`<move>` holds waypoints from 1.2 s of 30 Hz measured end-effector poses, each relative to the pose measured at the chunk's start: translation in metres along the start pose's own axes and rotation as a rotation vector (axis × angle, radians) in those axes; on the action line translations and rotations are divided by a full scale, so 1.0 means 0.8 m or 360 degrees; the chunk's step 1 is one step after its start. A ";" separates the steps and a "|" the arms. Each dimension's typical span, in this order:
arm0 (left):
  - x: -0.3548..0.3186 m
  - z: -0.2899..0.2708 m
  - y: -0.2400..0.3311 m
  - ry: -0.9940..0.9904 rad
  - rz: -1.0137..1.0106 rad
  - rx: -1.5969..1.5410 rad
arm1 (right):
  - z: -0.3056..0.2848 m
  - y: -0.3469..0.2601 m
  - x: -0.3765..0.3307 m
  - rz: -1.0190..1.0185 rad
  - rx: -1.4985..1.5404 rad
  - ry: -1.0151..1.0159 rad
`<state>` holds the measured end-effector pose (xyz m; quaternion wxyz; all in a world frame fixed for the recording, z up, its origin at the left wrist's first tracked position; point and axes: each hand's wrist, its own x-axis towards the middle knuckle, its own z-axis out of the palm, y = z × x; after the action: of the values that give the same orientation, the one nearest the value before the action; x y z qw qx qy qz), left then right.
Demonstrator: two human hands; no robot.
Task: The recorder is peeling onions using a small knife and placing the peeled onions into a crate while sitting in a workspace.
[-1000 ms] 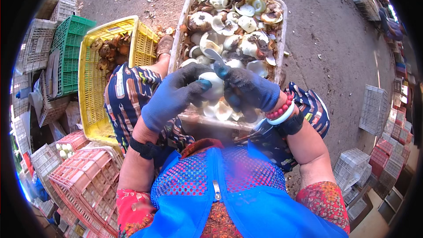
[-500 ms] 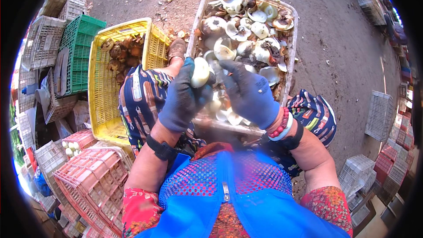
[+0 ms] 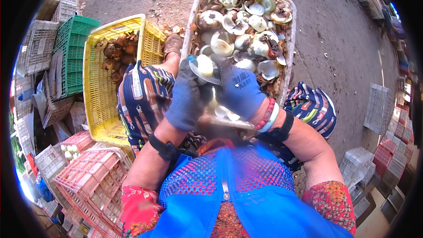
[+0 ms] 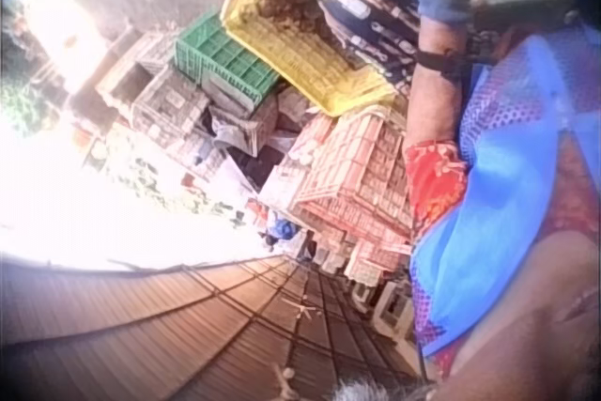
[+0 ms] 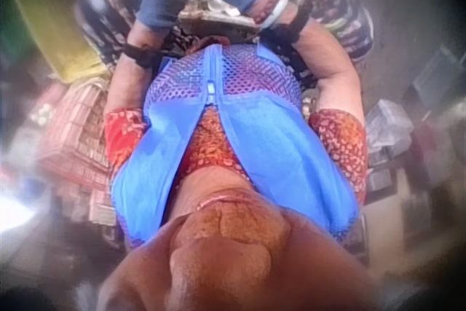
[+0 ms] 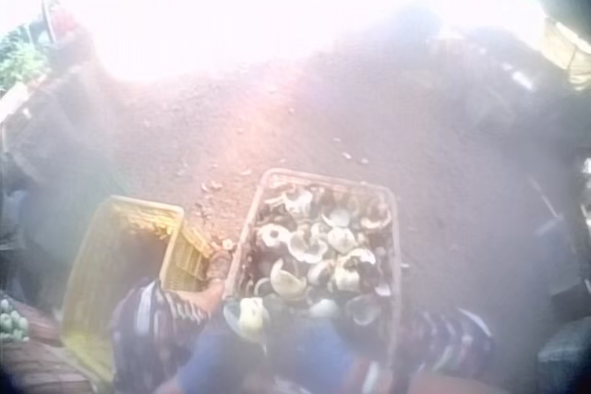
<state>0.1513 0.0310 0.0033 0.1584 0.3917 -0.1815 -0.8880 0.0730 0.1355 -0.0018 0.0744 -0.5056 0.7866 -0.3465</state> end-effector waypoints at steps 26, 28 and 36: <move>-0.033 0.010 0.027 -0.0424 -0.0329 0.0293 | -0.010 0.070 0.011 0.0483 0.0062 -0.0101; -0.036 0.019 0.029 -0.0250 -0.0413 0.0111 | -0.014 0.061 0.010 0.0326 0.0182 -0.0028; -0.009 -0.013 0.018 -0.0288 0.0413 0.0787 | -0.069 0.018 0.006 0.0364 0.1006 -0.0619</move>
<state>0.1658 0.0197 0.0079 0.1535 0.3113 -0.4542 -0.8205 0.0341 0.1609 0.0313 0.4123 -0.4231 0.6636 -0.4589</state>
